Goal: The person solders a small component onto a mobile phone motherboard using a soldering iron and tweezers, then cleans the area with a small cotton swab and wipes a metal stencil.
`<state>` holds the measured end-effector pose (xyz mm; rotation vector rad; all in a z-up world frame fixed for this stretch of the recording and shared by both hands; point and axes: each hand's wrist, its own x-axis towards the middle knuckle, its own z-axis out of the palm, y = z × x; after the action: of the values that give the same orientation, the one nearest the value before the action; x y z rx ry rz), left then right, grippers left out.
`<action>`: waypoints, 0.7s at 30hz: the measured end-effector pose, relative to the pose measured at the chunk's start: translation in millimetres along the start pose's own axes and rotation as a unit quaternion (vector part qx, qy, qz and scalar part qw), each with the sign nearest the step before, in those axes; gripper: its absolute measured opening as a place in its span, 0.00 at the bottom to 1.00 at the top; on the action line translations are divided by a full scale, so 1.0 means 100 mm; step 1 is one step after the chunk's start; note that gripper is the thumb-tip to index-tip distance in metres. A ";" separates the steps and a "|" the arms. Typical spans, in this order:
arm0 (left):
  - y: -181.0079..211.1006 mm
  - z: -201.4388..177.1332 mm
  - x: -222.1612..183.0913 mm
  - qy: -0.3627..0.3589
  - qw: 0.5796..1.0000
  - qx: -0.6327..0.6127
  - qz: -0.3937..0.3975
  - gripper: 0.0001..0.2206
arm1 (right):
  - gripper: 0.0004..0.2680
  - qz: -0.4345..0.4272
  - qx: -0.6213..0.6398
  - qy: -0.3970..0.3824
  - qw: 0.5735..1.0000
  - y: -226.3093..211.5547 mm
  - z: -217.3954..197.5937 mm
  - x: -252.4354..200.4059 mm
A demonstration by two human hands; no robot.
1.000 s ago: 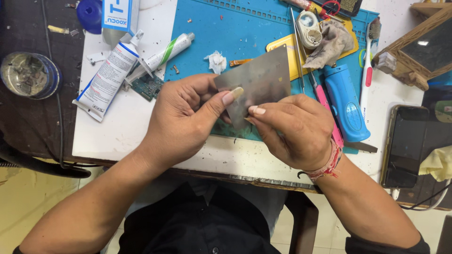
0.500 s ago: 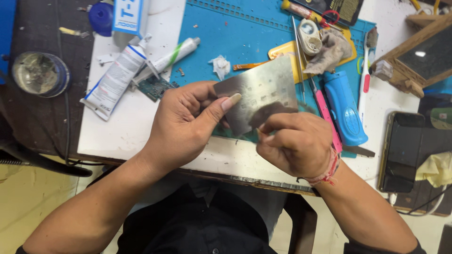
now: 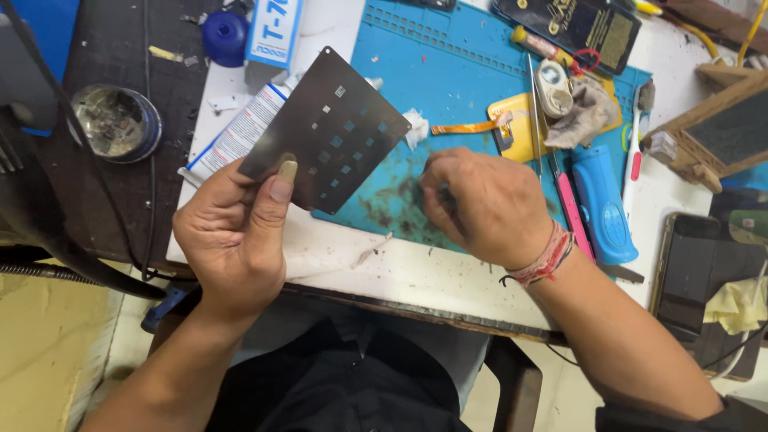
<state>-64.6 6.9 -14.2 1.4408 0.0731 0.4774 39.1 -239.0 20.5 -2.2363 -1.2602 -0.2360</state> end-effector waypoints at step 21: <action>0.00 -0.05 -0.01 -0.018 0.999 -0.022 -0.028 0.07 | 0.07 -0.040 -0.173 -0.161 0.971 -0.26 -0.14 -0.01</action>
<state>-66.9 10.9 -14.6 1.3999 0.0724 0.4050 18.6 -236.9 41.1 -2.6014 -1.5819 -0.1342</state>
